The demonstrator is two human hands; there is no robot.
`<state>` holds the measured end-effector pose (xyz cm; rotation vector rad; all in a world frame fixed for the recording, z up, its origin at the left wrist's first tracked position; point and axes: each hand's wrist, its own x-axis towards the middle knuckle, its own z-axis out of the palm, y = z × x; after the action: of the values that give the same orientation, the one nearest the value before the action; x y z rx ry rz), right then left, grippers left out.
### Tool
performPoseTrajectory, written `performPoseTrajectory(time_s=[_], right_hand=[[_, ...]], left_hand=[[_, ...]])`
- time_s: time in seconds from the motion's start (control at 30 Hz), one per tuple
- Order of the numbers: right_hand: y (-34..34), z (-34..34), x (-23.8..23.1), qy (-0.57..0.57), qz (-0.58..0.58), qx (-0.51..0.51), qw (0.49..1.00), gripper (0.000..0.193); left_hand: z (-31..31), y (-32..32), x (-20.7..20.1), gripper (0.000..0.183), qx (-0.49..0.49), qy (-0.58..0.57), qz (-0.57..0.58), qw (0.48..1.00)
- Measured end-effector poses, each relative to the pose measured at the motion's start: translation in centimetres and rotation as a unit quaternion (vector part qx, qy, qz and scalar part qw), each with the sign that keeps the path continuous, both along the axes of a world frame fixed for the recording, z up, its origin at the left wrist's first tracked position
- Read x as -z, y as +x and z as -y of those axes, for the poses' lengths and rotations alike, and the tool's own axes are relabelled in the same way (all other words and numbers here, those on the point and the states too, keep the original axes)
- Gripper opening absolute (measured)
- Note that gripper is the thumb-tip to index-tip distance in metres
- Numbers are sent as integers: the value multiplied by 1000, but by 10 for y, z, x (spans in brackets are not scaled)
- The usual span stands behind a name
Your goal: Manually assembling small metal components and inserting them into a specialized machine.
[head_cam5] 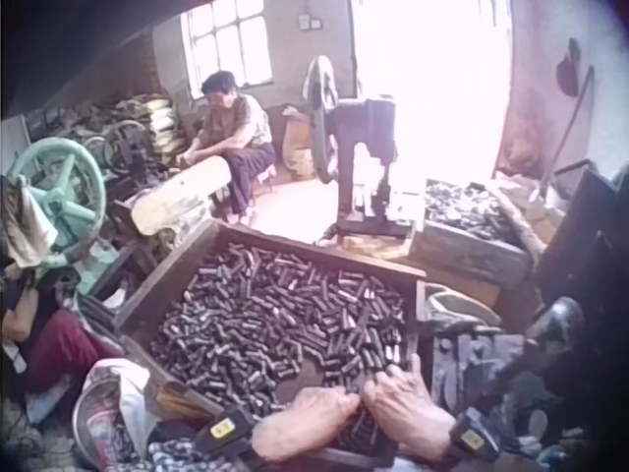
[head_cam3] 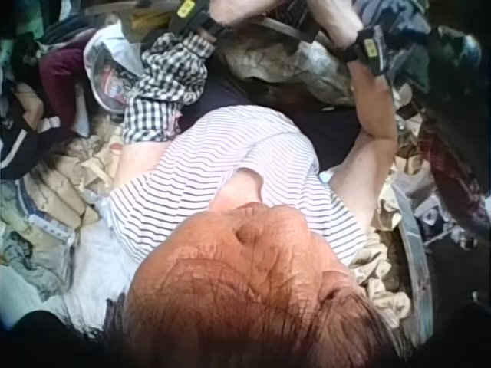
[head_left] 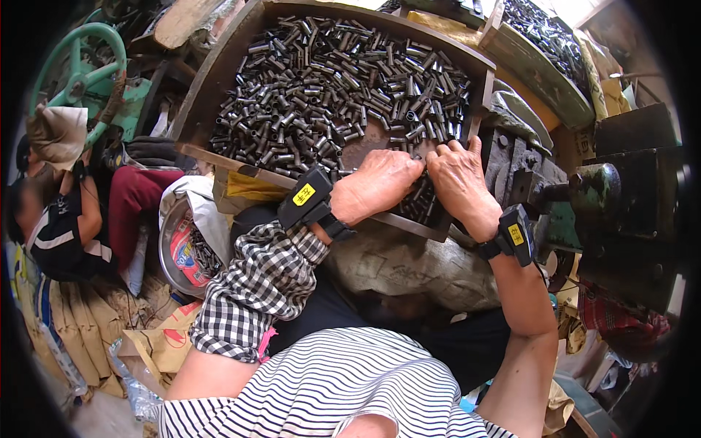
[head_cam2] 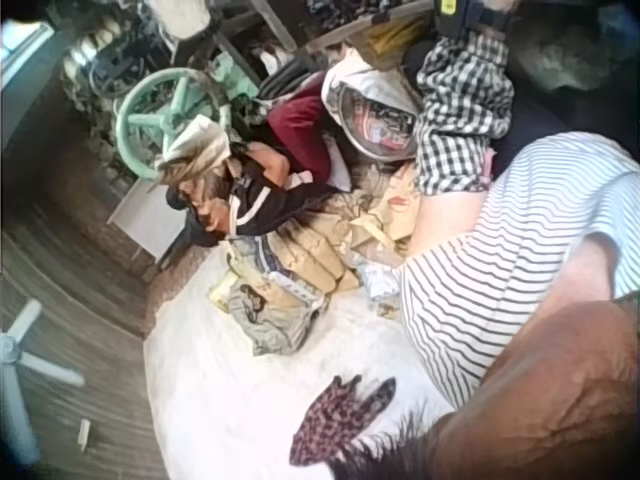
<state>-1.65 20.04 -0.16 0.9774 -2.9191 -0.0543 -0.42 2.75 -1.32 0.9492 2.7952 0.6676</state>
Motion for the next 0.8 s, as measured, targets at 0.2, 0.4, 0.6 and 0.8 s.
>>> performPoseTrajectory(time_s=[0.2,0.4,0.6,0.8], right_hand=[[5,16,6,32,-18,63,997,5],[1,4,3,-103,-44,59,992,8],[31,-13,-10,-384,52,127,913,21],[65,-28,-7,-654,335,218,642,24]], left_hand=[[2,1,0,22,-3,-25,39,999],[2,3,0,22,23,-32,6,999],[6,7,3,21,6,-8,35,999],[-2,9,-3,17,-17,143,6,990]])
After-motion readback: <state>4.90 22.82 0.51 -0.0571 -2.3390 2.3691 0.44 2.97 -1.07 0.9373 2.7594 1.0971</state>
